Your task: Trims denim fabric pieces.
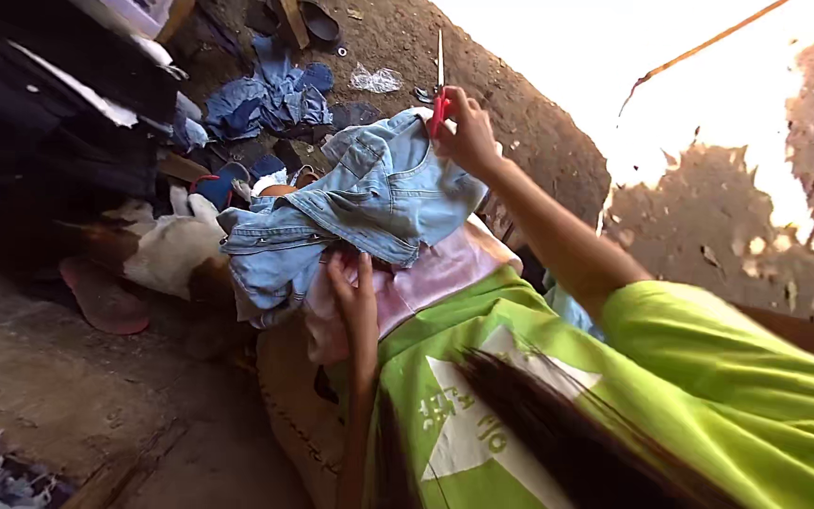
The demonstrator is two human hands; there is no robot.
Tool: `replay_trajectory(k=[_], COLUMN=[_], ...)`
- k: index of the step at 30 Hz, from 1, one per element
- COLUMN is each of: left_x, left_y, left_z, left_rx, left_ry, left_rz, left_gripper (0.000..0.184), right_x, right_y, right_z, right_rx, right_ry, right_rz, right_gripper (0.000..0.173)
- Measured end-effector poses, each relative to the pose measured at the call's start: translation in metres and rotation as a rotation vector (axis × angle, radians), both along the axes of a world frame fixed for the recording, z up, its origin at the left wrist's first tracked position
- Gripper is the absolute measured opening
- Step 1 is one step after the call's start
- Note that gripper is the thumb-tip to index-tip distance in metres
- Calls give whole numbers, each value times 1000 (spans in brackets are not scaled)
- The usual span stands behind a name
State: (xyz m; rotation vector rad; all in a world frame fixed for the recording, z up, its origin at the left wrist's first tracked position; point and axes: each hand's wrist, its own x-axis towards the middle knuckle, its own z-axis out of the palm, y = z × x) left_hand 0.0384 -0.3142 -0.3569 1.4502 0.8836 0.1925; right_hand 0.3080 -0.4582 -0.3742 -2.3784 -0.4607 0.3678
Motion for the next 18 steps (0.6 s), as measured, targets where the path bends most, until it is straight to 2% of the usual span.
replay_trajectory(k=[2,4,5,7,8,9,11,13,15,18], left_x=[-1,-12,-18,-26,-25,-23,-17,-10,-8,-10], left_y=[11,40,62,108,125,135,144,143,135,123], left_z=[6,5,1,-20,-34,-48,-69,-68,-42,39], left_rx=[120,420,542,663,651,577,393,351,380,267], left_ry=[-22,-63,-41,84,159,190,154,103,101,45], left_rz=[74,151,168,67,-6,-57,-93,-90,-131,-219], left_gripper=[52,47,58,108,127,130,110,89,82,67], right_x=[1,-8,-11,-11,-9,-7,-6,-7,-16,-41], right_y=[10,8,7,7,5,3,-7,-21,-45,-91], right_z=[-37,-61,-63,-55,-49,-44,-32,-6,27,64], right_rx=[50,107,85,-12,-64,-100,-119,-84,-47,4], right_ry=[0,102,158,214,233,245,280,388,556,777], right_rz=[-22,-28,-36,-56,-54,-40,9,46,42,-44], right_gripper=[55,56,56,51,48,46,45,46,47,40])
